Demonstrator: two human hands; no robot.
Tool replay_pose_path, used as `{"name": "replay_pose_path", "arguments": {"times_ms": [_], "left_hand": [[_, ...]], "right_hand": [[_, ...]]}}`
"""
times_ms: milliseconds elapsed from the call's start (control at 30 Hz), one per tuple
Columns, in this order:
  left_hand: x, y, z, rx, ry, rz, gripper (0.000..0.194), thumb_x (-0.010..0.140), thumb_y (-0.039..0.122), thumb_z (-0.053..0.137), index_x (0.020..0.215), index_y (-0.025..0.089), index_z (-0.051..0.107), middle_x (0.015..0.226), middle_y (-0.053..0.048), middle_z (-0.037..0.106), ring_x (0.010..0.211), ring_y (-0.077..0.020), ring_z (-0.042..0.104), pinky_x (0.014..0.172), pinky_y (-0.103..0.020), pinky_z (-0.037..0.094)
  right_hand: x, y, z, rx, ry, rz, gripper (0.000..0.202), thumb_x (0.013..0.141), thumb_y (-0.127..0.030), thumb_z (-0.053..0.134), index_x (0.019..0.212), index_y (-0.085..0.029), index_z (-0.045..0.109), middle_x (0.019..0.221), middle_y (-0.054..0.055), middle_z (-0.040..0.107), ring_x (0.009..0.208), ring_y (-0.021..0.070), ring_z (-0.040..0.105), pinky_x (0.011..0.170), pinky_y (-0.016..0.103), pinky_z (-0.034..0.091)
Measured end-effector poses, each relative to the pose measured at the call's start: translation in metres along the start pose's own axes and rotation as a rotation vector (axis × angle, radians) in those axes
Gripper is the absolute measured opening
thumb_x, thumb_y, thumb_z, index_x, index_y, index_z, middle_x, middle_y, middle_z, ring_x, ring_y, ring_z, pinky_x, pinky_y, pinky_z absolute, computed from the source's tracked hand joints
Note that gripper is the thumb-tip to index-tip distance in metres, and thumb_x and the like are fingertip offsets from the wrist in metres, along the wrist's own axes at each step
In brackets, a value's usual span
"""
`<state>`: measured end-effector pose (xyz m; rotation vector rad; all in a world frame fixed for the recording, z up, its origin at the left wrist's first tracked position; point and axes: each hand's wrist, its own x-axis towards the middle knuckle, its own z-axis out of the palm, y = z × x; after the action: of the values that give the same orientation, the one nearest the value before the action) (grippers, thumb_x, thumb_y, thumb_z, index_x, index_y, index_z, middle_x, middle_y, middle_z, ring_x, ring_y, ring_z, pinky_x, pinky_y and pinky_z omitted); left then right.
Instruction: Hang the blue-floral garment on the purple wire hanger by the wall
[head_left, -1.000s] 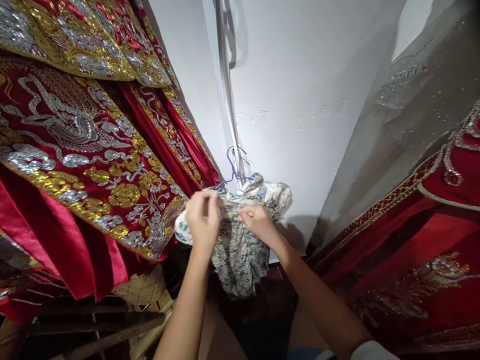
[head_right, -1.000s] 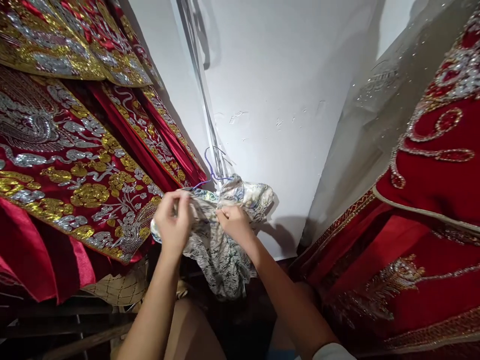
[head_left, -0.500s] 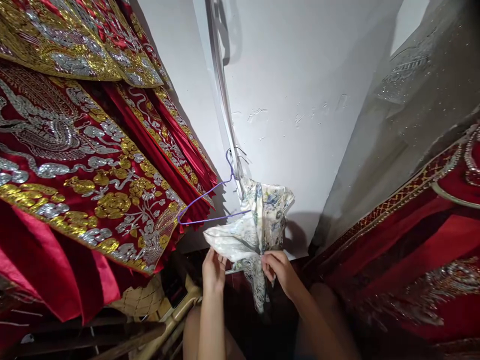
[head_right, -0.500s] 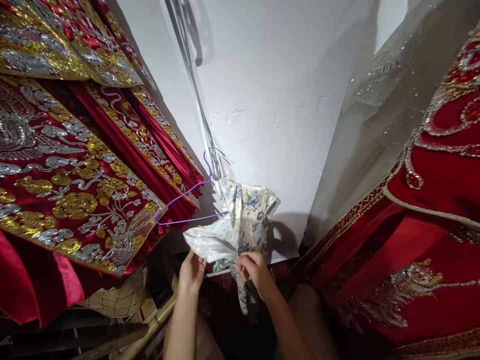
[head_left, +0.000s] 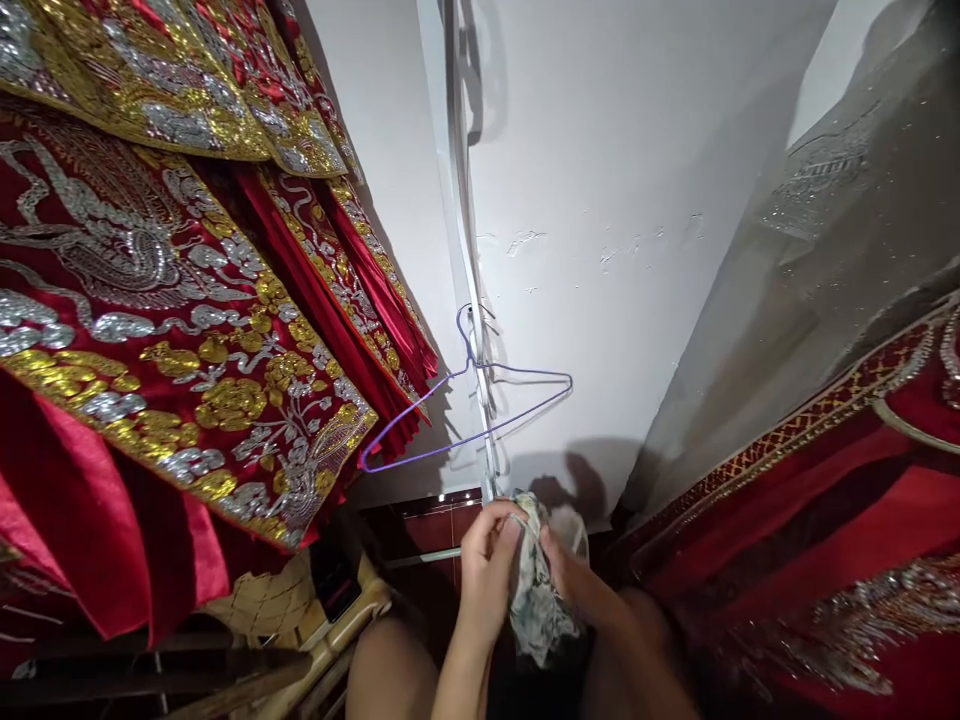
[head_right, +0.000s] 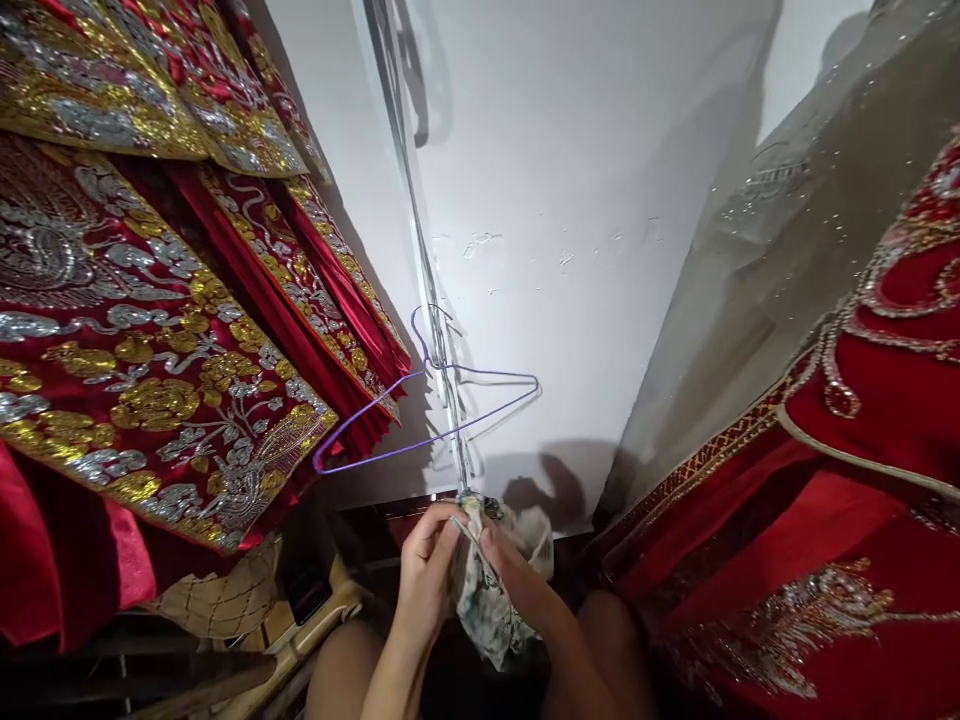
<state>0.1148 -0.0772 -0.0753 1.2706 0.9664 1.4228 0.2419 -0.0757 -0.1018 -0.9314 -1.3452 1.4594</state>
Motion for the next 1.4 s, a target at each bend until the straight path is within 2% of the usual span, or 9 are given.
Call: {"name": "replay_pose_path", "arguments": {"times_ms": [167, 267, 433, 533, 633, 800, 967, 1267, 1400], "left_hand": [[0.004, 0.001, -0.044, 0.093, 0.042, 0.077, 0.029, 0.09, 0.046, 0.062, 0.107, 0.023, 0.065, 0.111, -0.007, 0.063, 0.108, -0.0226, 0.059, 0.096, -0.031, 0.045], [-0.012, -0.009, -0.07, 0.123, -0.214, -0.11, 0.041, 0.094, 0.05, 0.054, 0.129, 0.028, 0.058, 0.122, -0.008, 0.063, 0.115, -0.0234, 0.058, 0.103, -0.036, 0.043], [-0.037, -0.013, -0.106, 0.491, -0.505, -0.277, 0.032, 0.083, 0.05, 0.066, 0.096, 0.022, 0.075, 0.099, -0.006, 0.072, 0.095, -0.0264, 0.064, 0.086, -0.032, 0.049], [-0.031, 0.001, -0.13, 0.706, -0.399, -0.286, 0.039, 0.087, 0.053, 0.057, 0.077, 0.019, 0.073, 0.077, -0.004, 0.071, 0.076, -0.0251, 0.064, 0.071, -0.03, 0.048], [-0.016, 0.014, -0.154, 0.888, -0.215, -0.226, 0.036, 0.083, 0.05, 0.059, 0.069, 0.02, 0.072, 0.075, -0.008, 0.073, 0.078, -0.0291, 0.066, 0.076, -0.035, 0.049], [0.01, 0.032, -0.179, 1.15, 0.017, -0.091, 0.024, 0.082, 0.036, 0.054, 0.086, 0.023, 0.074, 0.135, -0.015, 0.063, 0.122, -0.0376, 0.059, 0.101, -0.048, 0.042], [0.031, 0.054, -0.171, 1.105, 0.116, -0.039, 0.041, 0.092, 0.038, 0.039, 0.11, 0.02, 0.07, 0.126, -0.016, 0.068, 0.118, -0.0342, 0.063, 0.1, -0.046, 0.046], [0.093, 0.066, -0.111, 0.918, 0.231, 0.427, 0.029, 0.095, 0.034, 0.042, 0.107, 0.017, 0.062, 0.106, -0.011, 0.068, 0.103, -0.0258, 0.063, 0.093, -0.039, 0.048], [0.106, 0.073, -0.107, 0.977, 0.189, 0.498, 0.023, 0.096, 0.028, 0.041, 0.101, 0.018, 0.061, 0.099, -0.009, 0.065, 0.096, -0.024, 0.061, 0.087, -0.035, 0.047]], "right_hand": [[0.007, -0.022, 0.013, -0.026, -0.271, 0.138, 0.04, 0.071, -0.042, 0.075, 0.104, -0.022, 0.071, 0.093, 0.005, 0.07, 0.093, 0.026, 0.061, 0.085, 0.037, 0.049], [0.021, -0.039, 0.003, -0.232, -0.111, 0.083, 0.013, 0.062, -0.022, 0.072, 0.074, -0.019, 0.066, 0.066, -0.001, 0.061, 0.067, 0.0181, 0.054, 0.063, 0.029, 0.046], [0.072, -0.073, -0.022, -0.345, 0.116, -0.31, 0.012, 0.065, -0.018, 0.052, 0.063, -0.02, 0.064, 0.065, 0.0, 0.062, 0.066, 0.018, 0.056, 0.064, 0.028, 0.044], [0.107, -0.072, -0.027, -0.325, 0.296, -0.334, 0.021, 0.073, -0.025, 0.049, 0.079, -0.02, 0.068, 0.076, 0.002, 0.066, 0.082, 0.0205, 0.06, 0.079, 0.031, 0.046], [0.125, -0.055, -0.026, -0.376, 0.238, -0.262, 0.018, 0.075, -0.03, 0.05, 0.075, -0.02, 0.064, 0.07, 0.0, 0.061, 0.077, 0.0197, 0.057, 0.077, 0.03, 0.045], [0.106, -0.045, -0.037, -0.444, 0.232, -0.234, 0.013, 0.075, -0.028, 0.052, 0.064, -0.022, 0.051, 0.059, -0.004, 0.046, 0.062, 0.0148, 0.041, 0.06, 0.025, 0.034], [0.087, -0.064, -0.049, -0.474, 0.189, -0.2, 0.019, 0.076, -0.033, 0.055, 0.061, -0.022, 0.05, 0.058, -0.005, 0.044, 0.06, 0.014, 0.037, 0.056, 0.026, 0.029], [0.083, -0.065, -0.034, -0.44, 0.142, -0.161, 0.013, 0.073, -0.026, 0.052, 0.065, -0.019, 0.061, 0.059, -0.003, 0.053, 0.058, 0.0136, 0.046, 0.056, 0.024, 0.036], [0.071, -0.07, -0.055, -0.445, 0.297, -0.292, 0.054, 0.067, -0.018, 0.054, 0.119, -0.022, 0.067, 0.078, -0.001, 0.067, 0.058, 0.0151, 0.051, 0.057, 0.026, 0.041]]}}
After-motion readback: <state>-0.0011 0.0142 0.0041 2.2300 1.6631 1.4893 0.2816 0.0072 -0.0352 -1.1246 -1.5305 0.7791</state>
